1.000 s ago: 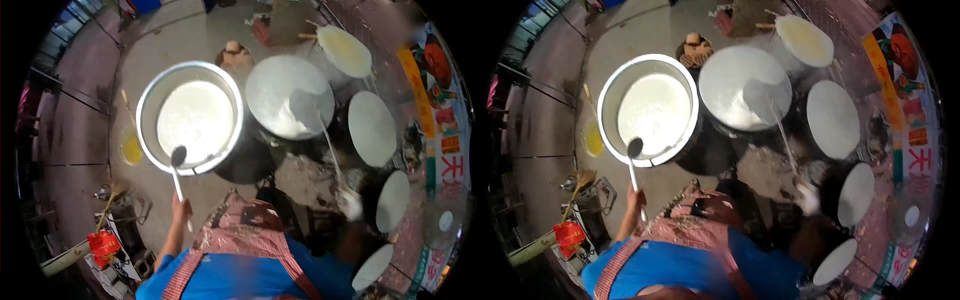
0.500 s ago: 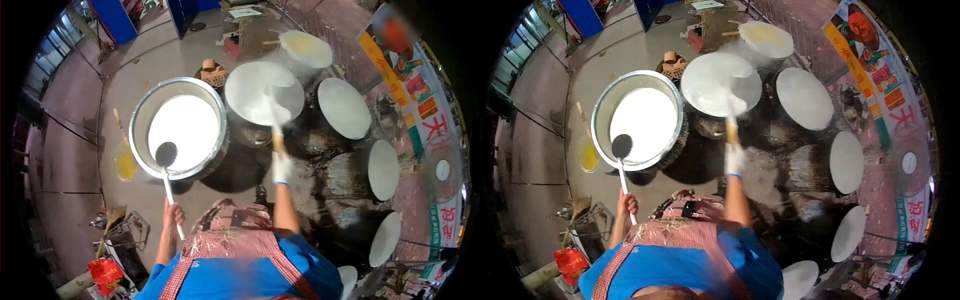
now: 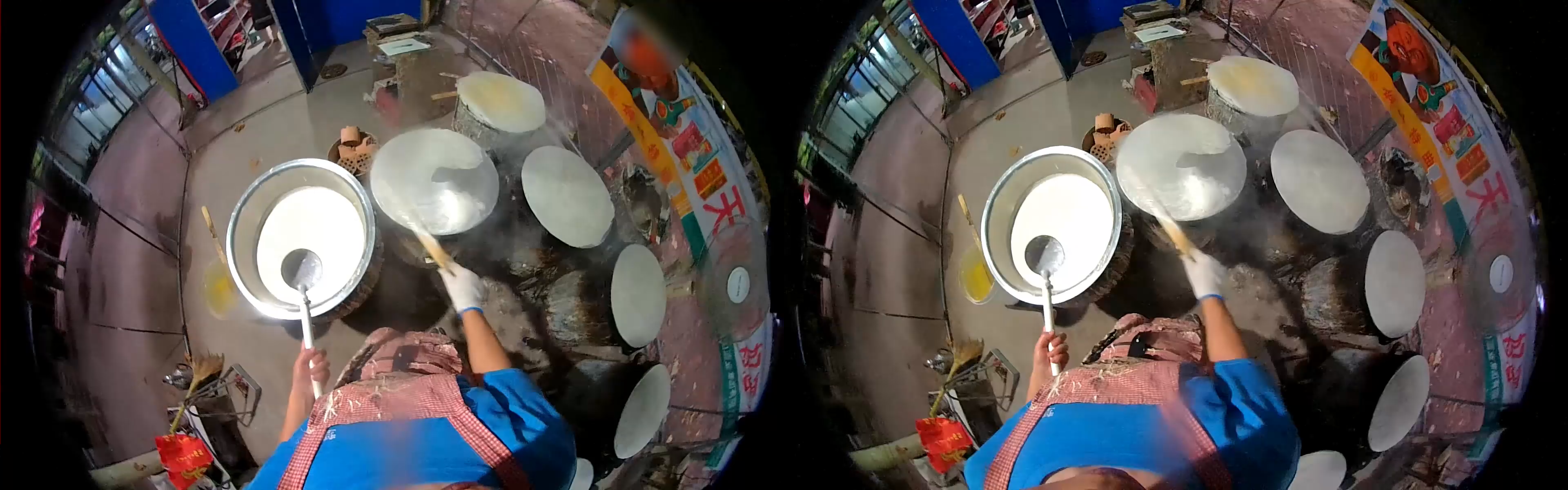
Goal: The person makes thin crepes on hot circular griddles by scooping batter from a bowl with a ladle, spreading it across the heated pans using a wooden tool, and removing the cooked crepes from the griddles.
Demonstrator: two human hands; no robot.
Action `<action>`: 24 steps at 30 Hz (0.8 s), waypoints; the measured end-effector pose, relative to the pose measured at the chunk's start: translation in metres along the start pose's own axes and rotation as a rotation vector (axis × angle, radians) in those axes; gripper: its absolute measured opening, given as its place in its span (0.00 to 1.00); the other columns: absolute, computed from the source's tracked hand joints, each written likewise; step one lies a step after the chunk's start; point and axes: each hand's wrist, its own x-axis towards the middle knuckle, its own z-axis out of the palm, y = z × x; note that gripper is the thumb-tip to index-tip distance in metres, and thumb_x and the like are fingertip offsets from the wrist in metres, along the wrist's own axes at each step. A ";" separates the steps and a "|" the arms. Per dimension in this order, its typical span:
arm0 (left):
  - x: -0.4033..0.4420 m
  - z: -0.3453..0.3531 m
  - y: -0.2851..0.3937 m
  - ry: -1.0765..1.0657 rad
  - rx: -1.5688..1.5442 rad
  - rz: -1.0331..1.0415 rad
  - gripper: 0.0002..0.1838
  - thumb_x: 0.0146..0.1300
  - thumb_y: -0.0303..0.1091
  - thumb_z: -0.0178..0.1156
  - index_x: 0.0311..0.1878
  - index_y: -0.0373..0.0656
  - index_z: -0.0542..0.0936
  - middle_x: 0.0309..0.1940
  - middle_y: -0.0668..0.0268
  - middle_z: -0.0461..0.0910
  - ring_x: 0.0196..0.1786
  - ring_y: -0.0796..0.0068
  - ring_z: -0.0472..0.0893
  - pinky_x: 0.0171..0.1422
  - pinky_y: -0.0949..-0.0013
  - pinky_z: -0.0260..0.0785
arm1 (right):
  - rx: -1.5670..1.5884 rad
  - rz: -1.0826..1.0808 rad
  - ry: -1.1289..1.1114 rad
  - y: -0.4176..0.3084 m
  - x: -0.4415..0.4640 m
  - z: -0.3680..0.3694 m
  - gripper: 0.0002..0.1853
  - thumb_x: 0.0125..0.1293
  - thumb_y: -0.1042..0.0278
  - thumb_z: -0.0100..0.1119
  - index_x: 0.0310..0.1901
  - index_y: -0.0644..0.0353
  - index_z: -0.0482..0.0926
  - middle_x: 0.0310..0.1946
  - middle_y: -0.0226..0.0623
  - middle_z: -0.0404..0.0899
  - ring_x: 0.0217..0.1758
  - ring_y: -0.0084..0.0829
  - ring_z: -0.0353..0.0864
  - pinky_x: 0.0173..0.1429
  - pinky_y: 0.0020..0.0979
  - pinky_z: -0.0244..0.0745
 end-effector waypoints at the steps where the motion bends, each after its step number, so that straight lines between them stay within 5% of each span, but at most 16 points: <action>1: 0.004 0.005 -0.003 0.012 0.014 0.020 0.22 0.63 0.28 0.46 0.58 0.65 0.64 0.21 0.71 0.61 0.14 0.85 0.58 0.11 0.84 0.49 | 0.136 -0.089 0.131 0.054 0.023 0.033 0.21 0.57 0.46 0.56 0.49 0.45 0.79 0.40 0.47 0.79 0.45 0.47 0.78 0.51 0.39 0.71; 4: -0.001 0.040 -0.008 0.138 0.185 0.018 0.25 0.63 0.27 0.45 0.61 0.68 0.62 0.19 0.71 0.59 0.13 0.84 0.57 0.11 0.83 0.49 | 0.086 0.060 0.176 0.066 0.039 -0.035 0.18 0.59 0.49 0.54 0.49 0.45 0.79 0.34 0.45 0.81 0.36 0.47 0.80 0.40 0.44 0.74; 7: 0.016 0.032 -0.008 0.149 0.024 -0.065 0.24 0.62 0.26 0.44 0.59 0.67 0.63 0.18 0.71 0.58 0.13 0.84 0.57 0.10 0.84 0.49 | 0.234 -0.071 0.382 0.043 0.078 -0.023 0.18 0.61 0.48 0.52 0.47 0.46 0.80 0.31 0.48 0.80 0.34 0.52 0.78 0.39 0.46 0.74; 10: 0.025 0.037 -0.010 0.120 0.025 -0.123 0.23 0.63 0.27 0.44 0.58 0.66 0.63 0.17 0.72 0.58 0.12 0.85 0.56 0.09 0.84 0.48 | -0.165 -0.110 -0.021 0.016 0.031 -0.017 0.21 0.60 0.43 0.51 0.45 0.49 0.81 0.35 0.49 0.79 0.40 0.50 0.78 0.45 0.44 0.73; 12: 0.029 0.033 -0.008 0.144 0.078 -0.127 0.23 0.63 0.27 0.44 0.58 0.66 0.62 0.17 0.72 0.57 0.12 0.85 0.56 0.09 0.84 0.48 | 0.049 -0.094 0.176 0.090 0.027 0.028 0.22 0.60 0.46 0.52 0.46 0.53 0.80 0.37 0.49 0.80 0.39 0.46 0.80 0.47 0.41 0.73; 16: 0.038 0.036 -0.014 0.221 0.111 -0.143 0.22 0.63 0.27 0.45 0.57 0.65 0.63 0.18 0.72 0.57 0.12 0.85 0.55 0.09 0.83 0.49 | 0.356 0.062 0.210 0.057 0.075 -0.070 0.20 0.63 0.51 0.50 0.47 0.57 0.79 0.39 0.48 0.80 0.40 0.44 0.80 0.46 0.41 0.73; 19: 0.067 0.051 -0.024 0.342 0.024 -0.178 0.25 0.63 0.27 0.46 0.61 0.67 0.60 0.18 0.73 0.58 0.13 0.86 0.55 0.09 0.83 0.50 | 0.079 -0.110 0.204 0.040 0.102 -0.047 0.20 0.62 0.47 0.49 0.44 0.53 0.80 0.38 0.47 0.80 0.41 0.44 0.80 0.43 0.43 0.73; 21: 0.074 0.069 -0.034 0.371 0.146 -0.158 0.12 0.63 0.29 0.45 0.47 0.57 0.64 0.16 0.73 0.57 0.12 0.86 0.54 0.09 0.82 0.49 | -0.245 -0.176 0.052 0.051 0.044 -0.047 0.21 0.61 0.44 0.50 0.46 0.48 0.80 0.40 0.45 0.80 0.44 0.44 0.79 0.44 0.41 0.73; 22: 0.071 0.066 -0.037 0.380 0.256 -0.139 0.02 0.63 0.31 0.46 0.37 0.52 0.65 0.15 0.73 0.56 0.11 0.85 0.53 0.10 0.81 0.48 | -0.027 -0.082 0.073 0.079 0.025 -0.031 0.19 0.61 0.48 0.53 0.46 0.52 0.80 0.40 0.46 0.80 0.44 0.43 0.79 0.46 0.39 0.73; 23: 0.071 0.064 -0.043 0.383 0.365 -0.116 0.09 0.64 0.33 0.46 0.26 0.46 0.65 0.13 0.74 0.56 0.10 0.84 0.53 0.10 0.79 0.48 | 0.193 0.007 0.094 0.105 0.028 -0.024 0.19 0.61 0.52 0.55 0.46 0.56 0.80 0.40 0.47 0.80 0.44 0.41 0.80 0.49 0.38 0.73; 24: 0.068 0.067 -0.050 0.398 0.265 -0.088 0.20 0.63 0.26 0.42 0.55 0.61 0.67 0.15 0.74 0.57 0.11 0.87 0.55 0.08 0.83 0.48 | 0.239 0.054 0.121 0.112 0.056 -0.038 0.18 0.60 0.54 0.56 0.47 0.56 0.80 0.41 0.46 0.80 0.45 0.42 0.79 0.50 0.37 0.72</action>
